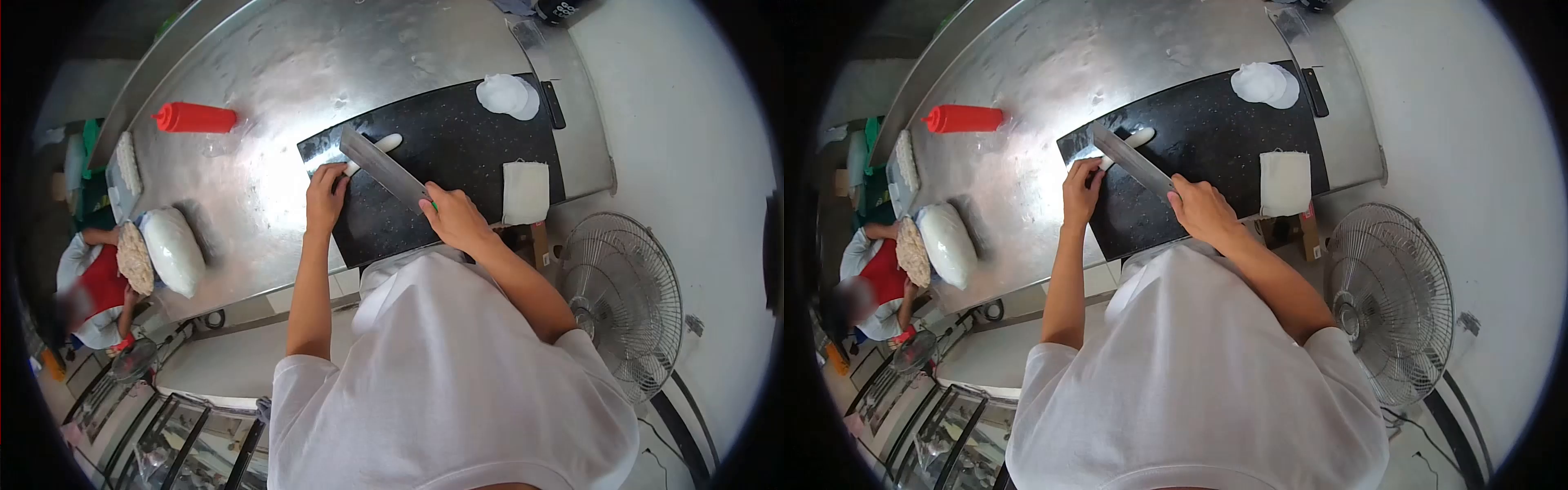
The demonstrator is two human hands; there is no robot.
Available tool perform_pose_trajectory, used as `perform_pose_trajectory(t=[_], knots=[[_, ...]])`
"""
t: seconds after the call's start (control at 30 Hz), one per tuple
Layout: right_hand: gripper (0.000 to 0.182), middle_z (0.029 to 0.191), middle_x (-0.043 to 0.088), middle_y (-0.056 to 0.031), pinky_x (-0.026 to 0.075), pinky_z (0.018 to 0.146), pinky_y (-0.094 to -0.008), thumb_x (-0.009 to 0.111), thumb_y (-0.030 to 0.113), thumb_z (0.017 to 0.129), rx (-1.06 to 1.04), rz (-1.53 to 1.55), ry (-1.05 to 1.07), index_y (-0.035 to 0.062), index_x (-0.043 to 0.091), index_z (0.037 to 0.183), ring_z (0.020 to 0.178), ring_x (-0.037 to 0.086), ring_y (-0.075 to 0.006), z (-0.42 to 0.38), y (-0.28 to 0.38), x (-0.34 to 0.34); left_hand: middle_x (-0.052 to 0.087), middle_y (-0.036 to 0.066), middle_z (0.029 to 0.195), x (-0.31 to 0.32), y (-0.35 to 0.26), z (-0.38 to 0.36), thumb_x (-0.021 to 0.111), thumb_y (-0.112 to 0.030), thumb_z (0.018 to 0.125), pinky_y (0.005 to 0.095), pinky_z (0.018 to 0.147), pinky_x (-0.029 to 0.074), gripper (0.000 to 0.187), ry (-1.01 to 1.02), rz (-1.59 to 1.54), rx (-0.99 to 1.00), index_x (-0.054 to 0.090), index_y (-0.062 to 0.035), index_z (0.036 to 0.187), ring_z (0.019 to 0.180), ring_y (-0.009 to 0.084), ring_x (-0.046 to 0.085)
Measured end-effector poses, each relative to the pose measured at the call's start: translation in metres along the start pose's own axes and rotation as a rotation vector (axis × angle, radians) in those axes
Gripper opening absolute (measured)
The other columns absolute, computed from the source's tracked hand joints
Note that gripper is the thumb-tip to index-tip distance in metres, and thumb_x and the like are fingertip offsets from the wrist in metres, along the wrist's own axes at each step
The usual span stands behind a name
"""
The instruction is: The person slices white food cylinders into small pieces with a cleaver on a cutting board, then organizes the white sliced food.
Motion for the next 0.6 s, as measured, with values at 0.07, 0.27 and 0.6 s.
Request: perform_pose_trajectory(t=[0.07, 0.27, 0.6], knots=[[0.022, 0.090, 0.069, -0.0298, 0.052, 0.081, -0.0618, 0.055, 0.024, 0.103, 0.046, -0.048, 0.010, 0.0025, 0.055, 0.108, 0.090, 0.066, -0.0546, 0.002, 0.009, 0.009, 0.070, 0.008, 0.103, 0.001, 0.008, 0.006, 0.078, -0.002, 0.081, 0.0376, 0.080, 0.056, 0.023, 0.003, 0.040, 0.076, 0.072, -0.0053, 0.103, 0.094, 0.0307, 0.069], [0.021, 0.086, 0.069, -0.0297, 0.053, 0.076, -0.0619, 0.054, 0.023, 0.104, 0.043, -0.165, -0.068, 0.0033, 0.053, 0.110, 0.084, 0.066, -0.0562, 0.011, 0.013, 0.053, 0.070, 0.006, 0.100, -0.002, 0.016, 0.028, 0.082, -0.012, 0.078, 0.0402, 0.075, 0.054, 0.020, 0.139, 0.101, 0.328, 0.070, -0.0065, 0.092, 0.090, 0.0300, 0.068], [0.028, 0.083, 0.069, -0.0278, 0.052, 0.071, -0.0577, 0.058, 0.029, 0.104, 0.135, 0.035, -0.434, 0.0021, 0.055, 0.109, 0.083, 0.068, -0.0518, -0.042, 0.019, 0.087, 0.077, 0.008, 0.095, -0.022, 0.022, 0.009, 0.081, -0.002, 0.086, 0.0321, 0.079, 0.056, 0.021, 0.117, -0.434, -0.125, 0.067, -0.0034, 0.101, 0.083, 0.0170, 0.070]])
Point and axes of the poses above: each hand's wrist, its own z-axis towards the middle knuckle, its own x-axis out of the palm, y = z × x, the point moved 10 cm from there along z, towards the middle knuckle
